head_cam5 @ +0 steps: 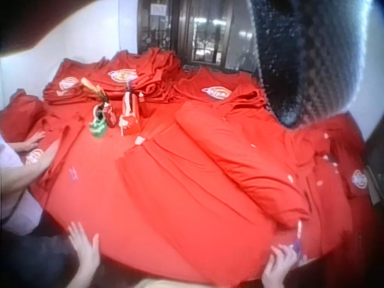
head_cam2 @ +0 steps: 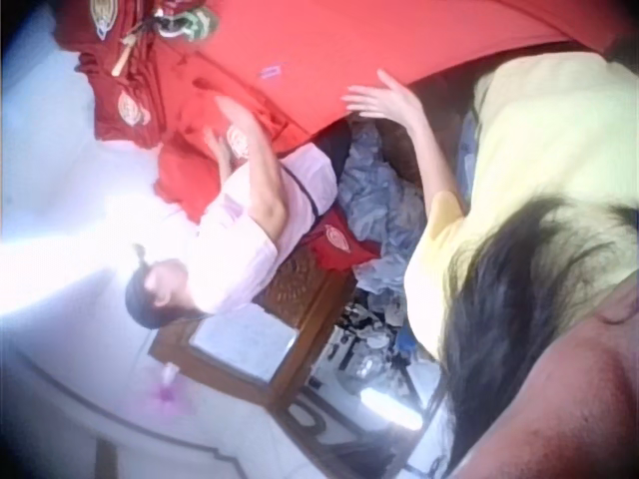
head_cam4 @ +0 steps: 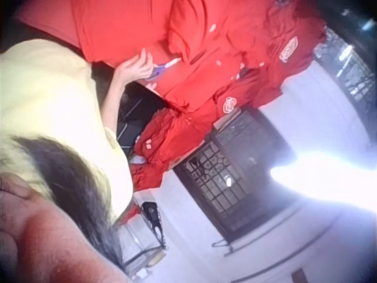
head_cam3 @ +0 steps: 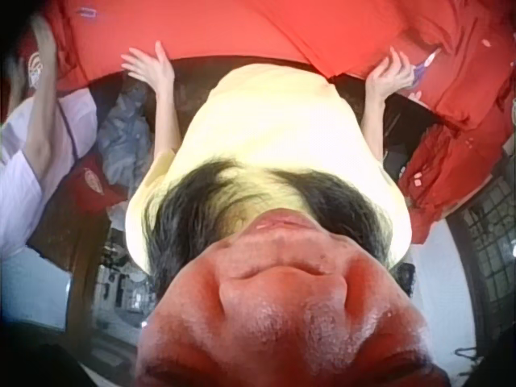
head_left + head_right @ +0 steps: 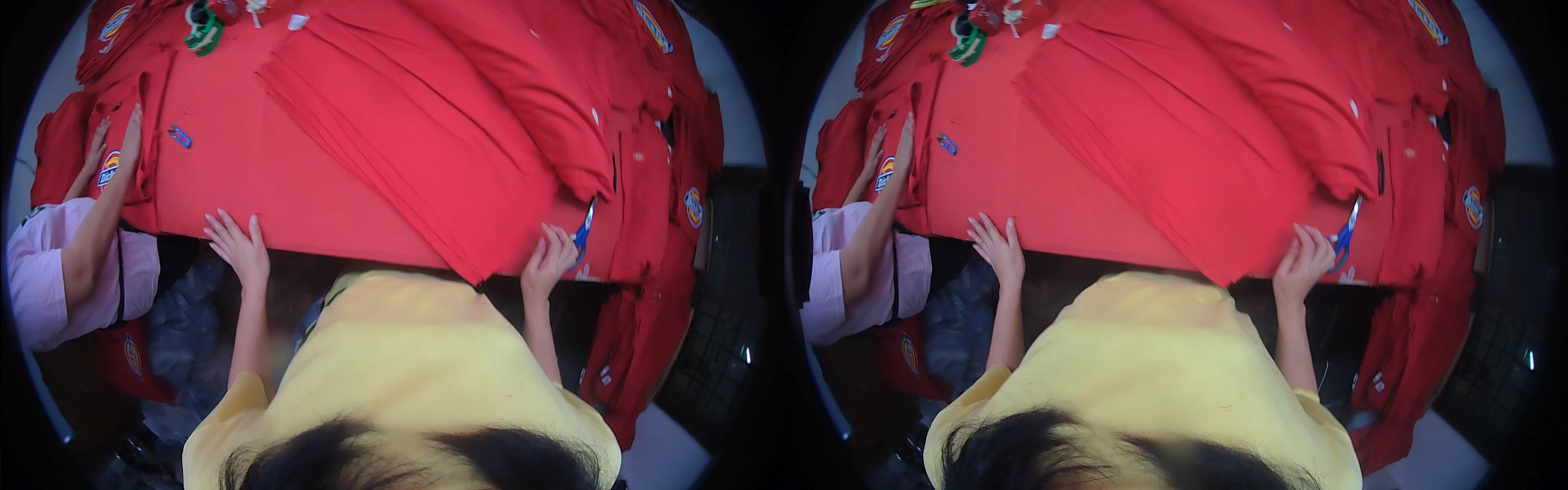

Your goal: The person uses blue scissors to trim loose threads and tags from red t-shirts on a work table, then folds the shirts.

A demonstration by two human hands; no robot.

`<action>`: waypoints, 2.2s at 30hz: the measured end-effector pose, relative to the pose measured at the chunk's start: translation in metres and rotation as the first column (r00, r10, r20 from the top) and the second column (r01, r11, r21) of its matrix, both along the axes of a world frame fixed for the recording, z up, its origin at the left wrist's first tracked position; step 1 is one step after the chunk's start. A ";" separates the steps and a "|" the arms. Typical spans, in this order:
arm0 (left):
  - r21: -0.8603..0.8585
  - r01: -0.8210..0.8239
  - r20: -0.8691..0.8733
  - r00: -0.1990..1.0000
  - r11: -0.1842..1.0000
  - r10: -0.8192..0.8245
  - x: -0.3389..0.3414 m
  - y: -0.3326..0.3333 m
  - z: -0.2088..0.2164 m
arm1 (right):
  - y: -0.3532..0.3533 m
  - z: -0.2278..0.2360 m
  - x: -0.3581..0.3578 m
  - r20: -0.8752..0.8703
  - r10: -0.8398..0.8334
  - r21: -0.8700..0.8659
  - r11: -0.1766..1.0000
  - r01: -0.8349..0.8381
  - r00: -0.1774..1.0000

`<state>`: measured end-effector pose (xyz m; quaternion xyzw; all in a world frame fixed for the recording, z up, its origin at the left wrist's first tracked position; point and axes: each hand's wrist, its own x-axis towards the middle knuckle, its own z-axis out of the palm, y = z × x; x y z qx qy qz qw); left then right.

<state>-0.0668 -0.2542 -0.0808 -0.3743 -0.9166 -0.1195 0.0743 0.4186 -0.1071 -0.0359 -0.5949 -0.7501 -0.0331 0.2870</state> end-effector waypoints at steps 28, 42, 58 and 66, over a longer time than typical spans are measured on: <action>-0.013 0.068 -0.004 0.998 0.998 -0.068 -0.014 0.174 0.021 | 0.072 0.098 -0.071 -0.480 0.426 -0.739 0.275 -0.615 0.767; -0.009 0.072 -0.090 0.993 0.997 -0.073 -0.022 0.172 0.008 | 0.090 0.055 0.091 -0.247 -0.136 -0.025 0.991 0.134 0.959; 0.012 0.078 -0.088 0.993 0.997 -0.077 -0.024 0.174 0.007 | -0.030 0.045 -0.021 -0.264 0.490 -0.556 0.627 -0.546 0.831; 0.007 0.078 -0.077 0.994 0.997 -0.077 -0.020 0.172 0.012 | -0.020 0.038 -0.024 -0.263 0.508 -0.469 0.675 -0.569 0.820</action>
